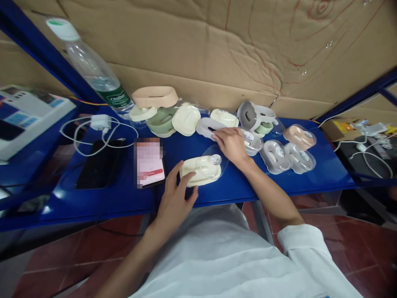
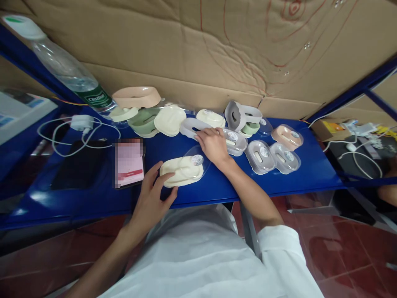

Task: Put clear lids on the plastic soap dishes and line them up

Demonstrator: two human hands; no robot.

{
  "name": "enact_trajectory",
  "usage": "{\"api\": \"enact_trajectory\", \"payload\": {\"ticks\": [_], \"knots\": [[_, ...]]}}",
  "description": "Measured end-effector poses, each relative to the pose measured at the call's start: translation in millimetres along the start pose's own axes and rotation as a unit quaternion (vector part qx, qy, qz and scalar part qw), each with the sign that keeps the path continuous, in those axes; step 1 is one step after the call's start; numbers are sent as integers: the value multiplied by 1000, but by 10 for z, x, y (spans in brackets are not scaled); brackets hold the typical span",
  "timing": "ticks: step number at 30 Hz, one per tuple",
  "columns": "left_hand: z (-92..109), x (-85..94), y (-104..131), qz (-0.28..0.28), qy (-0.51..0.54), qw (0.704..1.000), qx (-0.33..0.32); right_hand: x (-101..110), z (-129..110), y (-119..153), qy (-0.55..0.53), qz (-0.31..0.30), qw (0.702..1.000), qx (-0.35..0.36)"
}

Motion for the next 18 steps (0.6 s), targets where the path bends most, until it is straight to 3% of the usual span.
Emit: {"api": "enact_trajectory", "payload": {"ticks": [4,10,14,18], "knots": [[31,114,32,-18,9,999,-26,284,-190,338,-72,98,992,17],[132,482,20,4,17,1000,-6,498,-471,1401,-209,202,956,39],[183,651,-4,8,15,999,-28,443,-449,1869,-258,185,948,5],[261,558,44,-67,55,989,-117,389,-369,1998,-253,161,954,3]]}}
Point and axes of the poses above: each hand's wrist, its own y-axis away from the middle knuckle, its own x-axis out of the back of the hand, z = x × y, the point moved 1 cm from there along -y, towards the middle knuckle, and after that the axes turned 6 degrees about -y, right-handed, at the moved point
